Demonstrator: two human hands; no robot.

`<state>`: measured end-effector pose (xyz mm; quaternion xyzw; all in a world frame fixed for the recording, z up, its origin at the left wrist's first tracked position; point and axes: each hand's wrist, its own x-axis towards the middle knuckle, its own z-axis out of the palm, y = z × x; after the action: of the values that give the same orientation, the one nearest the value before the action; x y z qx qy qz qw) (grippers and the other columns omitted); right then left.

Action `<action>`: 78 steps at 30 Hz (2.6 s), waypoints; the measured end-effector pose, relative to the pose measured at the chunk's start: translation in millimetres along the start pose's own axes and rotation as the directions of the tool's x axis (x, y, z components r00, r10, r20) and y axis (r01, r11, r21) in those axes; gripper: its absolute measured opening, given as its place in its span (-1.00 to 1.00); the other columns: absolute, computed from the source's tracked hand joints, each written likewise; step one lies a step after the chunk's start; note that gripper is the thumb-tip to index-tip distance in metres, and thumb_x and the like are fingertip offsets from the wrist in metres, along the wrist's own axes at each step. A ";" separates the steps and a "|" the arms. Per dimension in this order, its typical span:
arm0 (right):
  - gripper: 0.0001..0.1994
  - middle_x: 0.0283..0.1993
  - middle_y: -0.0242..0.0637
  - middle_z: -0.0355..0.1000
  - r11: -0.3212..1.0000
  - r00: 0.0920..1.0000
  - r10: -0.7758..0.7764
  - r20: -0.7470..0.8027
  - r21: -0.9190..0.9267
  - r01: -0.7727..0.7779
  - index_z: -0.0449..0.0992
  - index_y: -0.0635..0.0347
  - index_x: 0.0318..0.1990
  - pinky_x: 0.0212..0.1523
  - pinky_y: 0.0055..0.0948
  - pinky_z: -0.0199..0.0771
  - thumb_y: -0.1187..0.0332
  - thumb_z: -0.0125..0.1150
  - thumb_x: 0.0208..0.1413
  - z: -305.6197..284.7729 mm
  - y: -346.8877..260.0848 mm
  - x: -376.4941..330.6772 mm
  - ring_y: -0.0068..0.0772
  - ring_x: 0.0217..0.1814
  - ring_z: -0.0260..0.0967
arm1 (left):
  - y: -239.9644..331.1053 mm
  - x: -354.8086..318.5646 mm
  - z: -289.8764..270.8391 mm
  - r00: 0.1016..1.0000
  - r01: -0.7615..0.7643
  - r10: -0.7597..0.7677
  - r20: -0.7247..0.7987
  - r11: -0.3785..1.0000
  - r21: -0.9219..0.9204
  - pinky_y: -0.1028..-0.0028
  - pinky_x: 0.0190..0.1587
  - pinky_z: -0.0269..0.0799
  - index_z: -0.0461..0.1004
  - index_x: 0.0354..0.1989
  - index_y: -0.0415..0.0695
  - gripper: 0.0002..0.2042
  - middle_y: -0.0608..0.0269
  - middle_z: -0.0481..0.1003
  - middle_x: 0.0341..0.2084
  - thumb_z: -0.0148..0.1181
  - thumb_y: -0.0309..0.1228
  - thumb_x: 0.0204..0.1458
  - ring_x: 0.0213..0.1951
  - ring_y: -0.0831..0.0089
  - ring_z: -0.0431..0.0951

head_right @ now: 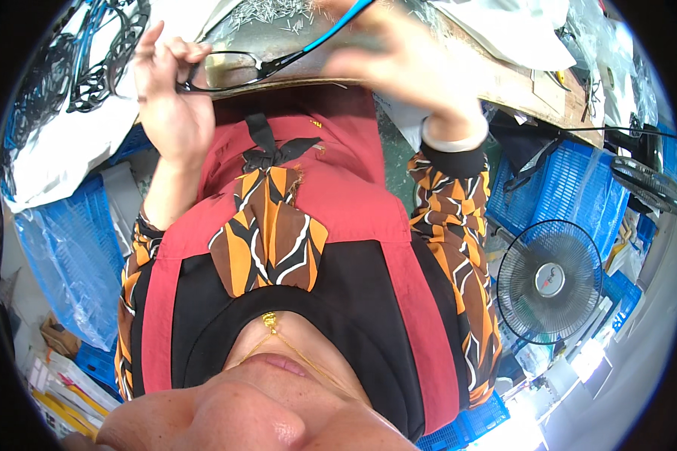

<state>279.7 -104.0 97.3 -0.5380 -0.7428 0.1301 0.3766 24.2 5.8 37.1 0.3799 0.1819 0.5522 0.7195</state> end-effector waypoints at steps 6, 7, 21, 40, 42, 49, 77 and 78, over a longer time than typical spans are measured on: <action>0.00 0.33 0.28 0.28 0.624 0.610 0.076 -0.789 -0.439 -0.646 0.05 0.53 0.44 0.35 -0.13 0.31 0.16 0.55 0.01 -88.2 162.5 -0.4 0.10 0.40 0.27 | 4.9 47.1 -0.8 0.985 0.171 -0.162 0.054 0.933 -0.316 0.59 -0.45 0.19 0.19 0.29 -0.05 -0.49 0.41 0.31 -0.42 0.02 0.04 0.37 -0.50 0.61 0.21; -0.08 0.26 0.23 0.29 0.605 0.618 0.115 -0.778 -0.438 -0.664 0.08 0.50 0.41 0.28 -0.15 0.34 0.21 0.51 0.02 -89.9 182.5 -3.8 0.06 0.32 0.29 | 6.7 47.8 -0.1 0.953 0.297 -0.251 0.168 0.877 -0.377 0.58 -0.50 0.16 0.18 0.31 0.02 -0.47 0.41 0.30 -0.44 -0.03 0.11 0.36 -0.51 0.61 0.21; -0.78 -0.38 -0.42 0.36 0.474 0.589 0.537 -0.604 0.794 0.381 0.38 0.08 0.02 -0.49 -0.57 0.25 0.33 0.24 0.32 24.5 58.5 39.1 -0.57 -0.50 0.23 | -8.9 -41.8 11.9 0.307 0.945 -0.893 0.329 0.326 0.003 0.69 -0.77 0.07 0.40 -0.02 -0.10 -0.68 0.35 0.42 -0.56 -0.03 -0.07 0.43 -0.79 0.70 0.22; -0.86 -0.39 -0.46 0.24 0.387 0.626 0.555 -0.548 0.836 0.389 0.36 0.05 0.03 -0.61 -0.61 0.15 0.36 0.04 0.40 56.6 6.6 41.2 -0.64 -0.57 0.12 | -35.7 -48.8 6.9 0.323 0.938 -0.782 0.533 0.191 -0.288 0.71 -0.62 0.06 0.44 -0.04 -0.11 -0.69 0.44 0.43 -0.41 -0.01 -0.11 0.43 -0.58 0.77 0.25; -0.80 -0.38 -0.46 0.25 0.620 0.608 0.492 -0.623 0.741 0.258 0.32 -0.01 0.11 -0.64 -0.61 0.14 0.33 0.04 0.39 66.4 -6.3 37.0 -0.65 -0.59 0.11 | -38.2 -49.9 5.9 0.323 0.937 -0.778 0.538 0.182 -0.299 0.70 -0.60 0.04 0.43 -0.06 -0.09 -0.70 0.46 0.43 -0.41 0.00 -0.09 0.43 -0.58 0.78 0.24; -0.72 -0.37 -0.43 0.24 0.526 0.612 0.515 -0.600 0.785 0.327 0.30 -0.06 0.16 -0.63 -0.59 0.16 0.31 0.07 0.35 84.8 -12.7 43.2 -0.63 -0.61 0.11 | -43.3 -51.5 6.9 0.342 0.930 -0.766 0.544 0.194 -0.311 0.72 -0.60 0.06 0.43 -0.06 -0.09 -0.69 0.47 0.41 -0.41 0.02 -0.08 0.42 -0.57 0.75 0.23; -0.79 -0.30 -0.37 0.41 0.513 0.757 0.399 -0.517 0.810 0.283 0.41 -0.22 0.09 -0.65 -0.51 0.25 0.31 0.04 0.36 56.1 -7.7 9.8 -0.57 -0.60 0.25 | -37.3 -51.0 18.0 0.338 0.935 -0.760 0.556 0.206 -0.287 0.69 -0.64 0.00 0.37 -0.02 -0.16 -0.64 0.44 0.32 -0.45 -0.05 -0.06 0.44 -0.58 0.71 0.18; -0.79 -0.30 -0.37 0.41 0.520 0.762 0.396 -0.512 0.809 0.273 0.41 -0.22 0.08 -0.65 -0.51 0.24 0.31 0.03 0.37 57.0 -7.0 10.1 -0.57 -0.61 0.24 | -36.6 -51.2 17.4 0.328 0.938 -0.784 0.526 0.206 -0.278 0.68 -0.64 -0.01 0.37 -0.02 -0.16 -0.64 0.44 0.31 -0.46 -0.06 -0.06 0.45 -0.59 0.72 0.17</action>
<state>233.5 -85.6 66.8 -0.3205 -0.3821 0.2968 0.8143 43.5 -51.7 12.8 0.0604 0.0992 0.0164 0.9931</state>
